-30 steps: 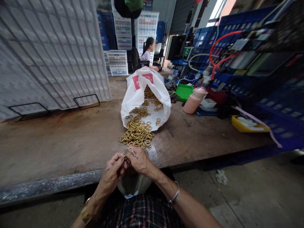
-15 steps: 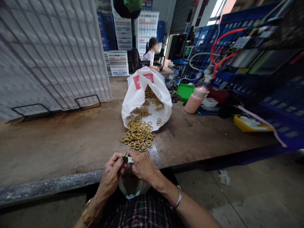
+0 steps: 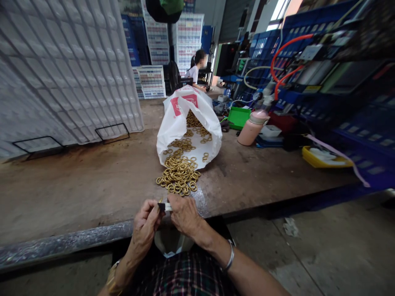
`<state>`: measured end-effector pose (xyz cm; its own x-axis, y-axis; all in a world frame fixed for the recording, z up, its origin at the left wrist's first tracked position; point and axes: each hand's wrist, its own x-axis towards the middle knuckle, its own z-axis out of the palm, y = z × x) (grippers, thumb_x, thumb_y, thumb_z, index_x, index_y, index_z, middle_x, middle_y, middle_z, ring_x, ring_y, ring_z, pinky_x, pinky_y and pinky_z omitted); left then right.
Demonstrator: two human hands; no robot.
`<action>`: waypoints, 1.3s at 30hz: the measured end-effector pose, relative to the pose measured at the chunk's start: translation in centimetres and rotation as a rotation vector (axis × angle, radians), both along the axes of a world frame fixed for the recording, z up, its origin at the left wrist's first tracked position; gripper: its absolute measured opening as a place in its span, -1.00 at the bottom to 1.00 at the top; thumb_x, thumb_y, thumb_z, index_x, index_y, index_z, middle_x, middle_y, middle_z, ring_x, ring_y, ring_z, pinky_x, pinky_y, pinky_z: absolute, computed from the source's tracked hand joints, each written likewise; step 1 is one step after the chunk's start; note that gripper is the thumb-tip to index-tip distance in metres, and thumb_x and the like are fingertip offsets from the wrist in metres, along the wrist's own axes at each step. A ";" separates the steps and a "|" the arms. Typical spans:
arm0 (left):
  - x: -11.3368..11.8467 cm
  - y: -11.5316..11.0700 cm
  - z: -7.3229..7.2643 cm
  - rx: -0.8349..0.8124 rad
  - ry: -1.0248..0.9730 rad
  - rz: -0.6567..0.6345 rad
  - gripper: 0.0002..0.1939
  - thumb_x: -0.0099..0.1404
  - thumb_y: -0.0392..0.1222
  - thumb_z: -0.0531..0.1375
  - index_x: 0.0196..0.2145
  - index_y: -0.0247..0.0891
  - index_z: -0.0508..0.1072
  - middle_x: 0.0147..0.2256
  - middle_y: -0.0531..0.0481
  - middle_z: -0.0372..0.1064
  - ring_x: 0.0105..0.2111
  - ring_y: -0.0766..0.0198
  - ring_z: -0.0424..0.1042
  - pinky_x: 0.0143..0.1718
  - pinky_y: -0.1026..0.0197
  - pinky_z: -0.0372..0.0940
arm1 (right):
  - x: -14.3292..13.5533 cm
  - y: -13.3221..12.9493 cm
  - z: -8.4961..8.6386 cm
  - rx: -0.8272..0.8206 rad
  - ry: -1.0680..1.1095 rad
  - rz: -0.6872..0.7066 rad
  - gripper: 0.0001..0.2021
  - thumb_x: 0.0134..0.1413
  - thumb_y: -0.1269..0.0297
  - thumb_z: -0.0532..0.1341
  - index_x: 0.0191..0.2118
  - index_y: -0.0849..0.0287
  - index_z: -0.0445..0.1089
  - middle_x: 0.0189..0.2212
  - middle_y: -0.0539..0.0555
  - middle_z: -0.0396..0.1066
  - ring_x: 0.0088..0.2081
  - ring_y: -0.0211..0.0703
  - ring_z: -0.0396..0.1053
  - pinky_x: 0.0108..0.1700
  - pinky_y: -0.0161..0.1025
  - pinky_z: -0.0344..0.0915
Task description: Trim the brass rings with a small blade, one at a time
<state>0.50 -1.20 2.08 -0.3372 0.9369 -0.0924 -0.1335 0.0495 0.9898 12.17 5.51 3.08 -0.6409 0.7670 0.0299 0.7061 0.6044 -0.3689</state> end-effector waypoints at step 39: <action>0.0 -0.2 -0.3 -0.134 -0.263 -0.153 -0.64 0.15 0.12 0.12 -0.43 -0.28 0.27 -0.61 0.17 0.11 -0.68 0.50 -0.04 -0.69 0.40 -0.13 | -0.5 1.0 -1.5 -0.315 0.509 -0.095 -0.70 0.10 0.23 -0.06 -0.60 0.16 0.13 -0.66 -0.07 0.16 -0.58 -0.33 0.09 -0.51 -0.37 0.00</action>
<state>0.53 -1.39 1.79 -0.1418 0.9484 -0.2835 -0.3649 0.2161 0.9056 11.69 6.53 1.59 -0.5341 0.8420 0.0767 0.4397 0.3541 -0.8254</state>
